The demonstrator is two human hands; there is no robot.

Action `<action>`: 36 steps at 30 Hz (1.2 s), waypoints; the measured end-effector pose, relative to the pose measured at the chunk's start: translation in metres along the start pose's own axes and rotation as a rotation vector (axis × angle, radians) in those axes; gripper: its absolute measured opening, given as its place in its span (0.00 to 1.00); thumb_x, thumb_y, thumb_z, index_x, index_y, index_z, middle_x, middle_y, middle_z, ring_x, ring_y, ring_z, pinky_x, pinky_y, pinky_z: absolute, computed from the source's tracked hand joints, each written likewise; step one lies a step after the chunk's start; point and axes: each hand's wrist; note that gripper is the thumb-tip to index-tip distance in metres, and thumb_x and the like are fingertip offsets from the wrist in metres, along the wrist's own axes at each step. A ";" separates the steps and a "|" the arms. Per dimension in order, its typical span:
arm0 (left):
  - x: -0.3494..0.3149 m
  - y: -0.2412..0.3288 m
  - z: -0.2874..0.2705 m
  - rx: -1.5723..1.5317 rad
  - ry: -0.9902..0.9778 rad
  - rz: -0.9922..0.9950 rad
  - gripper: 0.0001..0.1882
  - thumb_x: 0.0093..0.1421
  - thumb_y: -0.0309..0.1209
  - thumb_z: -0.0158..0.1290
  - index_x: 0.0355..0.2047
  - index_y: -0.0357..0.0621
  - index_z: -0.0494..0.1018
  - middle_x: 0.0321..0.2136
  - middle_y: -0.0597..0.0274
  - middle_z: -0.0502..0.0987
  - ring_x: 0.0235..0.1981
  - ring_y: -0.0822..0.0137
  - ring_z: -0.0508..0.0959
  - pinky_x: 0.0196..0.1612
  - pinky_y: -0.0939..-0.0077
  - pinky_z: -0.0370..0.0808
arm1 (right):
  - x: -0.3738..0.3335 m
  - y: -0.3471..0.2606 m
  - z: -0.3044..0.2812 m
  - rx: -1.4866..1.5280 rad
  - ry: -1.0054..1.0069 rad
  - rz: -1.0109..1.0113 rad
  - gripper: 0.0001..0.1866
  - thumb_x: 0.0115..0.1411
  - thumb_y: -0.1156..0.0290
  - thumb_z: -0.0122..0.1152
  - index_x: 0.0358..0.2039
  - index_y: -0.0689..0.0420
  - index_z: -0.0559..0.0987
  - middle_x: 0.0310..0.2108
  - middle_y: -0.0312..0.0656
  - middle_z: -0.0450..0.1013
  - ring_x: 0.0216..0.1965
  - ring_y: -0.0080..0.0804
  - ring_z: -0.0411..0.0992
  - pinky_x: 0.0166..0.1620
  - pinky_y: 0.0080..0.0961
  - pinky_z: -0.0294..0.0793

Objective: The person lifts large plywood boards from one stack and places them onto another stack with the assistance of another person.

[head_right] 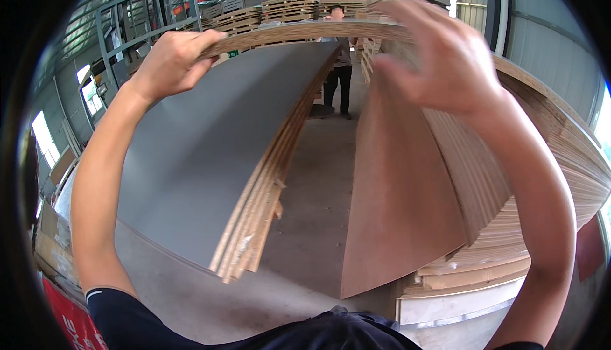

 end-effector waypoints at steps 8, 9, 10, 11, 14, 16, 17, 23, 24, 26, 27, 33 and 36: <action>-0.157 -0.097 0.034 0.053 -0.037 -0.056 0.16 0.42 0.24 0.56 0.34 0.42 0.67 0.24 0.55 0.74 0.28 0.53 0.77 0.31 0.61 0.75 | -0.055 0.071 -0.010 -0.446 -0.093 0.224 0.22 0.42 0.74 0.66 0.41 0.56 0.74 0.36 0.43 0.75 0.39 0.41 0.75 0.41 0.31 0.75; -0.174 -0.104 0.047 0.068 -0.061 -0.004 0.17 0.40 0.24 0.56 0.33 0.42 0.67 0.25 0.56 0.74 0.29 0.54 0.77 0.31 0.62 0.75 | -0.052 0.064 0.001 -0.426 -0.126 0.191 0.21 0.39 0.75 0.65 0.38 0.57 0.74 0.33 0.44 0.74 0.37 0.42 0.74 0.39 0.32 0.74; -0.188 -0.103 0.053 0.061 -0.126 -0.003 0.17 0.38 0.24 0.56 0.31 0.43 0.66 0.26 0.58 0.74 0.30 0.56 0.76 0.33 0.63 0.76 | -0.046 0.055 0.009 -0.413 -0.149 0.156 0.20 0.36 0.77 0.64 0.34 0.58 0.73 0.31 0.44 0.73 0.34 0.43 0.74 0.37 0.33 0.74; -0.204 -0.109 0.059 0.023 -0.186 0.014 0.19 0.38 0.24 0.56 0.34 0.42 0.68 0.29 0.58 0.76 0.33 0.58 0.77 0.35 0.64 0.76 | -0.036 0.043 0.016 -0.408 -0.113 0.112 0.19 0.34 0.78 0.63 0.32 0.59 0.72 0.30 0.45 0.72 0.33 0.43 0.73 0.36 0.33 0.73; -0.248 -0.118 0.070 -0.037 -0.201 0.023 0.26 0.40 0.26 0.57 0.44 0.40 0.70 0.37 0.57 0.78 0.38 0.59 0.79 0.38 0.66 0.76 | -0.014 0.011 0.036 -0.353 -0.093 0.044 0.19 0.29 0.80 0.58 0.28 0.60 0.71 0.27 0.45 0.70 0.29 0.46 0.71 0.34 0.33 0.72; -0.273 -0.127 0.073 -0.056 -0.242 0.013 0.26 0.41 0.27 0.57 0.44 0.39 0.70 0.37 0.57 0.78 0.37 0.58 0.79 0.38 0.66 0.76 | -0.010 -0.006 0.048 -0.358 -0.094 0.027 0.19 0.29 0.80 0.58 0.28 0.61 0.71 0.27 0.46 0.70 0.29 0.46 0.71 0.34 0.34 0.73; -0.286 -0.131 0.075 -0.065 -0.259 0.007 0.26 0.41 0.27 0.57 0.45 0.39 0.70 0.38 0.57 0.78 0.37 0.58 0.79 0.38 0.66 0.76 | -0.006 -0.017 0.053 -0.363 -0.092 0.016 0.19 0.29 0.80 0.58 0.28 0.61 0.71 0.27 0.46 0.70 0.29 0.46 0.71 0.33 0.34 0.73; -0.348 -0.180 0.066 0.036 -0.319 -0.006 0.25 0.44 0.28 0.57 0.46 0.38 0.70 0.35 0.57 0.78 0.35 0.60 0.79 0.35 0.67 0.76 | 0.047 -0.070 0.079 -0.320 -0.014 -0.051 0.18 0.29 0.80 0.60 0.26 0.61 0.71 0.25 0.45 0.70 0.27 0.45 0.72 0.32 0.33 0.72; -0.358 -0.189 0.063 0.044 -0.337 -0.008 0.24 0.44 0.28 0.57 0.45 0.39 0.70 0.31 0.59 0.78 0.32 0.60 0.79 0.32 0.67 0.75 | 0.058 -0.079 0.085 -0.311 -0.015 -0.059 0.18 0.29 0.80 0.61 0.26 0.60 0.71 0.24 0.45 0.70 0.26 0.44 0.72 0.31 0.33 0.72; -0.383 -0.205 0.059 0.079 -0.363 -0.053 0.24 0.44 0.28 0.56 0.44 0.39 0.70 0.28 0.60 0.78 0.30 0.59 0.79 0.31 0.66 0.74 | 0.083 -0.101 0.098 -0.301 -0.003 -0.081 0.18 0.29 0.79 0.64 0.25 0.60 0.71 0.23 0.44 0.70 0.25 0.43 0.71 0.30 0.32 0.72; -0.402 -0.215 0.056 0.096 -0.377 -0.079 0.23 0.44 0.28 0.56 0.43 0.39 0.69 0.27 0.60 0.77 0.29 0.59 0.79 0.30 0.66 0.74 | 0.100 -0.118 0.107 -0.292 0.014 -0.098 0.18 0.29 0.79 0.66 0.25 0.60 0.71 0.22 0.44 0.69 0.25 0.43 0.71 0.29 0.32 0.72; -0.483 -0.284 0.054 0.085 -0.241 -0.070 0.23 0.39 0.23 0.56 0.40 0.38 0.70 0.21 0.56 0.75 0.25 0.55 0.77 0.28 0.63 0.74 | 0.173 -0.204 0.143 -0.298 0.048 -0.090 0.18 0.31 0.72 0.72 0.22 0.59 0.72 0.19 0.42 0.69 0.22 0.41 0.70 0.27 0.31 0.71; -0.524 -0.333 0.034 0.122 -0.161 -0.106 0.24 0.37 0.21 0.53 0.39 0.36 0.70 0.20 0.54 0.74 0.24 0.53 0.77 0.29 0.62 0.75 | 0.208 -0.244 0.162 -0.307 0.074 -0.061 0.18 0.33 0.68 0.74 0.22 0.58 0.72 0.18 0.41 0.69 0.21 0.40 0.70 0.26 0.30 0.70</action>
Point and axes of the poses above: each hand's wrist, its own x-axis towards the middle knuckle, its own z-axis out of the palm, y = z × x
